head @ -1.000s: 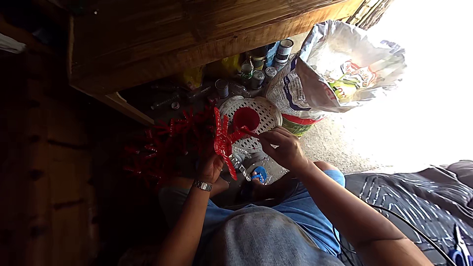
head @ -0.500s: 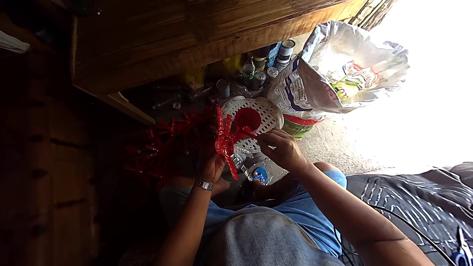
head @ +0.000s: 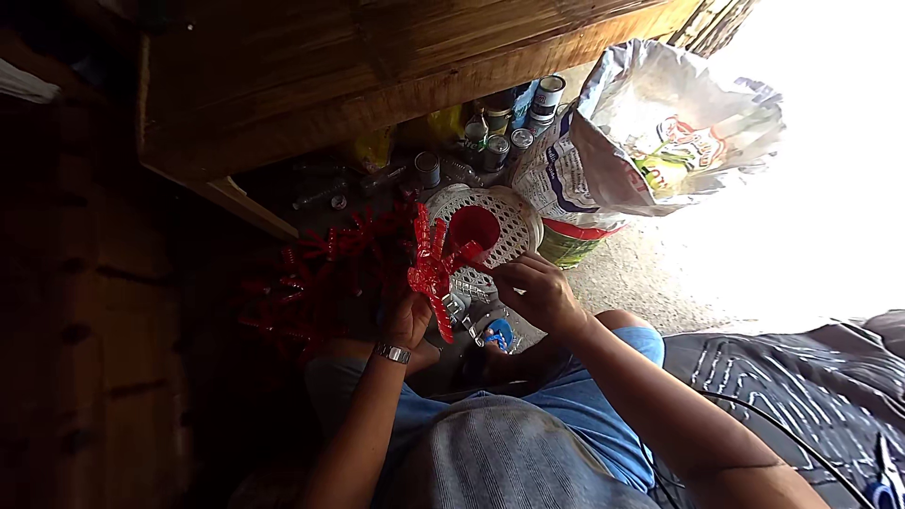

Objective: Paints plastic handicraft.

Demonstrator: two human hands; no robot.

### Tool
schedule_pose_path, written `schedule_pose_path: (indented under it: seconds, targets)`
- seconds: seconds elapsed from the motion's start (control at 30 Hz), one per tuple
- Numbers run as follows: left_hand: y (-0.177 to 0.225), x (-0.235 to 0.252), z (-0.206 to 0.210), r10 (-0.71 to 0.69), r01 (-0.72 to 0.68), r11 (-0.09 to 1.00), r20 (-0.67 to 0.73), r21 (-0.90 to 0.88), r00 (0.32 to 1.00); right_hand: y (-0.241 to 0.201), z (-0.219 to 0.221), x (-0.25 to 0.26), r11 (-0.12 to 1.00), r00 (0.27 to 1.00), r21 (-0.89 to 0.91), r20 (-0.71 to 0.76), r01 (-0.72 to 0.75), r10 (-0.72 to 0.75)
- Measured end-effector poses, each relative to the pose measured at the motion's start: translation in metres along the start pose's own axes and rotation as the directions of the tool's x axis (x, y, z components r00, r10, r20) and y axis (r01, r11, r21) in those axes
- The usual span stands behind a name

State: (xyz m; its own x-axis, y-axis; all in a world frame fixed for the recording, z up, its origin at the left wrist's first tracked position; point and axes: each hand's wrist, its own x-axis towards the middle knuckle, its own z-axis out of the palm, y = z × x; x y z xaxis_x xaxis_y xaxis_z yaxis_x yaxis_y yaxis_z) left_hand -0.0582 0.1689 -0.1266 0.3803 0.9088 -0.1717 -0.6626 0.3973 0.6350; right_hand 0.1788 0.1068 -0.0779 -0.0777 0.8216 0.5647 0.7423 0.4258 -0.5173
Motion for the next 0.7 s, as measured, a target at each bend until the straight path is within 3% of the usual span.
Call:
schedule_pose_path:
  seconds: [0.7]
  targets:
    - [0.001, 0.000, 0.000, -0.011, 0.011, 1.000, 0.018, 0.001, 1.000, -0.010, -0.005, 0.003, 0.999, 0.999, 0.030, -0.046, 0.022, -0.020]
